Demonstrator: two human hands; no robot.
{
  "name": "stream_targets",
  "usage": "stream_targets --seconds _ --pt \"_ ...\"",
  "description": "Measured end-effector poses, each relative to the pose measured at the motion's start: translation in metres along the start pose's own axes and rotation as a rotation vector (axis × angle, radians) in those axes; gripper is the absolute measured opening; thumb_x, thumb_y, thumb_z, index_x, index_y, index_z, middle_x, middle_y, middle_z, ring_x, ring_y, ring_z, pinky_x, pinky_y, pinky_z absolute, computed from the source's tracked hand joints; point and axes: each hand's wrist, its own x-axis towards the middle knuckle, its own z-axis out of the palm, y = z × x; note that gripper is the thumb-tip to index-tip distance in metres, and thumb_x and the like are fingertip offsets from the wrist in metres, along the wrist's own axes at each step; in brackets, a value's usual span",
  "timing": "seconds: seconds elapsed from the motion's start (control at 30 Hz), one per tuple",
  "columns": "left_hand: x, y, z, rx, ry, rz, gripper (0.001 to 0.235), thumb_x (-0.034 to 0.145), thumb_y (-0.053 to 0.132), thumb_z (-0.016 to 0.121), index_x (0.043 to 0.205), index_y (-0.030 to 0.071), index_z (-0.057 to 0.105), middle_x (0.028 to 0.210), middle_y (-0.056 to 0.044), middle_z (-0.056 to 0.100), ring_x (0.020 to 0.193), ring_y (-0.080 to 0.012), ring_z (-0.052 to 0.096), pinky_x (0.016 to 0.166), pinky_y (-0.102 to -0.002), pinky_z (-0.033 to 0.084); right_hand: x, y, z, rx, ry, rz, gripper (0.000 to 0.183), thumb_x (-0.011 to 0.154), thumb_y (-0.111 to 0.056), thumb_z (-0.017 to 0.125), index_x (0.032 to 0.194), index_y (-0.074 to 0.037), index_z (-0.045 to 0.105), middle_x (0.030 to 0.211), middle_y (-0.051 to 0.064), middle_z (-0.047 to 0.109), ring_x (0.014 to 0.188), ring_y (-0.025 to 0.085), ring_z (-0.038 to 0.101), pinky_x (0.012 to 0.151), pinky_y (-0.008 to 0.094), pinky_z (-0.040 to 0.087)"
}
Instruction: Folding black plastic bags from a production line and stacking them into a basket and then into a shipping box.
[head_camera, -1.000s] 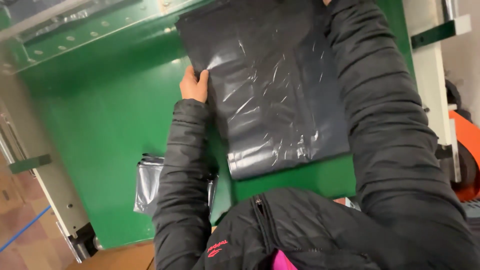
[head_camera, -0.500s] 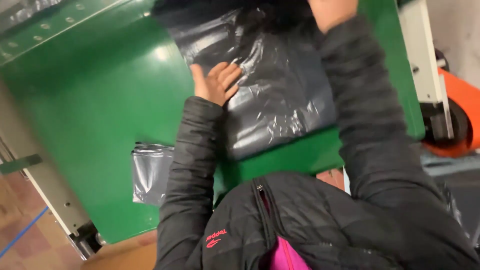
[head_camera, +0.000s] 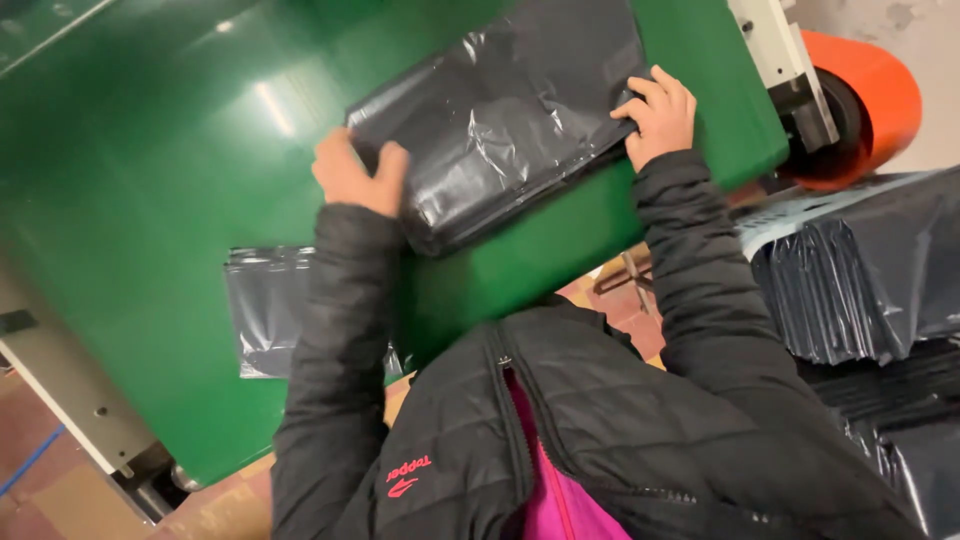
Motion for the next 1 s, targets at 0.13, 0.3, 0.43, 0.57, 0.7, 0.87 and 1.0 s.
stream_targets --seconds 0.13,0.3,0.43,0.57,0.7,0.87,1.0 --pt "-0.077 0.021 0.027 1.068 -0.179 0.854 0.056 0.076 0.047 0.082 0.110 0.007 0.063 0.112 -0.014 0.062 0.101 -0.0354 0.056 0.075 -0.049 0.049 0.011 -0.042 -0.020 -0.211 -0.050 -0.062 0.031 0.076 0.000 0.071 0.104 -0.015 0.071 0.139 0.009 0.059 0.143 0.037 0.046 0.117 0.052 0.037" --pt "-0.063 -0.070 0.043 1.331 -0.371 1.012 0.031 0.082 0.035 0.077 0.100 0.013 0.064 0.095 -0.004 0.061 0.092 -0.0261 0.060 0.067 -0.041 0.049 0.039 -0.153 -0.040 0.061 -0.566 -0.197 0.053 0.074 -0.014 0.069 0.125 0.001 0.063 0.135 0.019 0.055 0.140 0.041 0.045 0.112 0.051 0.036" --pt "-0.054 -0.077 0.078 1.236 -0.583 1.043 0.015 0.084 0.027 0.070 0.090 0.016 0.063 0.087 -0.002 0.063 0.082 -0.0241 0.064 0.063 -0.040 0.049 -0.013 -0.144 0.029 0.192 -0.404 -0.325 0.080 0.075 -0.033 0.077 0.139 0.008 0.053 0.148 0.025 0.048 0.144 0.043 0.038 0.117 0.056 0.029" --pt "-0.050 -0.085 0.100 1.436 -0.591 0.764 0.023 0.077 0.033 0.069 0.086 0.012 0.067 0.083 -0.008 0.069 0.077 -0.0276 0.070 0.058 -0.043 0.051 -0.029 -0.140 0.043 0.201 -0.354 -0.279 0.068 0.090 -0.028 0.076 0.147 0.000 0.051 0.158 0.018 0.045 0.153 0.036 0.036 0.126 0.052 0.030" --pt "-0.033 -0.097 0.100 1.533 -0.727 0.588 0.022 0.087 0.033 0.066 0.090 0.012 0.073 0.087 -0.010 0.073 0.081 -0.0282 0.073 0.064 -0.045 0.053 -0.014 -0.151 0.023 0.282 -0.419 -0.255 0.078 0.078 -0.029 0.076 0.142 0.007 0.049 0.151 0.025 0.045 0.146 0.042 0.036 0.119 0.057 0.028" --pt "0.000 0.036 0.137 0.739 -1.322 0.437 0.026 0.089 0.036 0.067 0.104 0.017 0.078 0.087 -0.014 0.074 0.082 -0.0350 0.070 0.074 -0.044 0.055 -0.056 -0.120 0.041 0.611 -0.410 -0.087 0.057 0.080 -0.008 0.072 0.136 -0.003 0.062 0.152 0.021 0.052 0.142 0.032 0.049 0.124 0.052 0.030" --pt "0.146 -0.091 0.155 0.295 -1.496 0.798 0.029 0.112 0.031 0.045 0.125 0.012 0.063 0.118 0.001 0.072 0.103 -0.0198 0.073 0.094 -0.037 0.056 -0.103 -0.093 0.031 0.873 -0.434 0.099 0.050 0.081 0.003 0.058 0.129 -0.006 0.069 0.136 0.011 0.071 0.137 0.030 0.063 0.125 0.045 0.038"
